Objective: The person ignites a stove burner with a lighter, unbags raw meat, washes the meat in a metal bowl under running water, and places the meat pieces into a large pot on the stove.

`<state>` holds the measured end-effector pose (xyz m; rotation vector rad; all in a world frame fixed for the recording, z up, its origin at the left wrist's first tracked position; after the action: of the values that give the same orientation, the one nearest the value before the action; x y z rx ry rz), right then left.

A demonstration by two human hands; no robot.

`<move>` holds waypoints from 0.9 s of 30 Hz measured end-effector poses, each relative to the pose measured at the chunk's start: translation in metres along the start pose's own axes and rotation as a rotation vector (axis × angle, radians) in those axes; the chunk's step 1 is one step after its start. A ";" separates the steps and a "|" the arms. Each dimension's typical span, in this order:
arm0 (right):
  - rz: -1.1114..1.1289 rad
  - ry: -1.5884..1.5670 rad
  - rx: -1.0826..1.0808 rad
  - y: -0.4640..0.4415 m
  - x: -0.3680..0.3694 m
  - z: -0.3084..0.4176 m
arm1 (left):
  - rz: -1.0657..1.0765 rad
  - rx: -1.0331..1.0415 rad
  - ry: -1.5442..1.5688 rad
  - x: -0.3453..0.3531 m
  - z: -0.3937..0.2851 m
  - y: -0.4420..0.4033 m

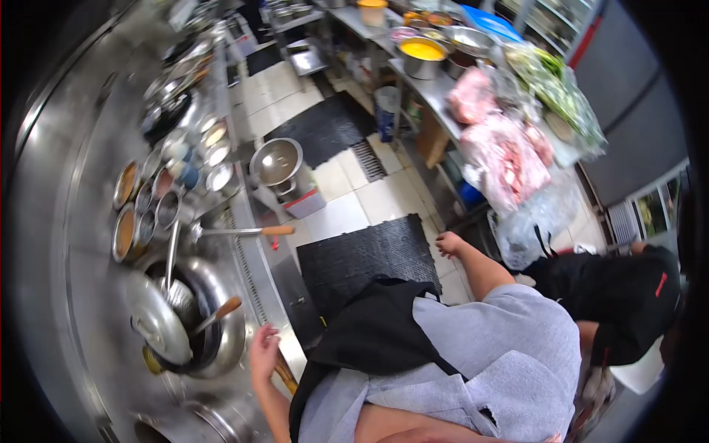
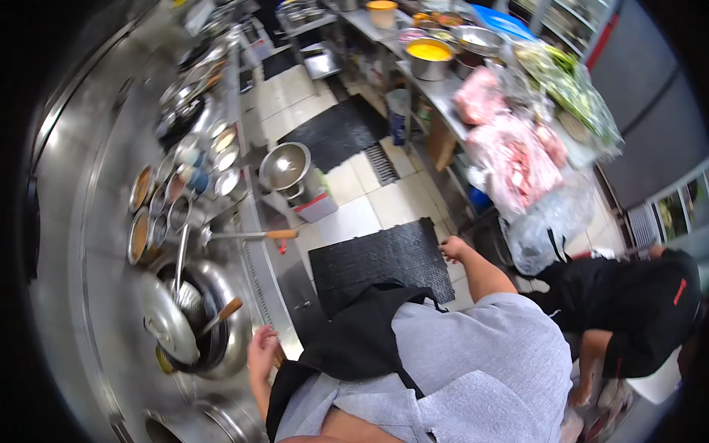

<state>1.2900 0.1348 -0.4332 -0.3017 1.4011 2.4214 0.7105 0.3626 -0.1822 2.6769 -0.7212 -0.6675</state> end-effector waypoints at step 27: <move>-0.216 -0.221 0.108 0.038 0.005 0.034 | 0.438 0.372 -0.290 0.051 -0.203 -0.262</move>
<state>1.2701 0.1474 -0.3879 -0.1451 1.3217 2.1254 0.9562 0.5846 -0.1287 2.6096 -1.5908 -0.8756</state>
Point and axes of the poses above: each hand's wrist, its own y-axis away from the middle knuckle, its own x-axis out of the palm, z = x × y, the point moved 8 cm from there along -y, towards the middle knuckle, and after that the axes turned 2 degrees about y, right-handed, at the moved point
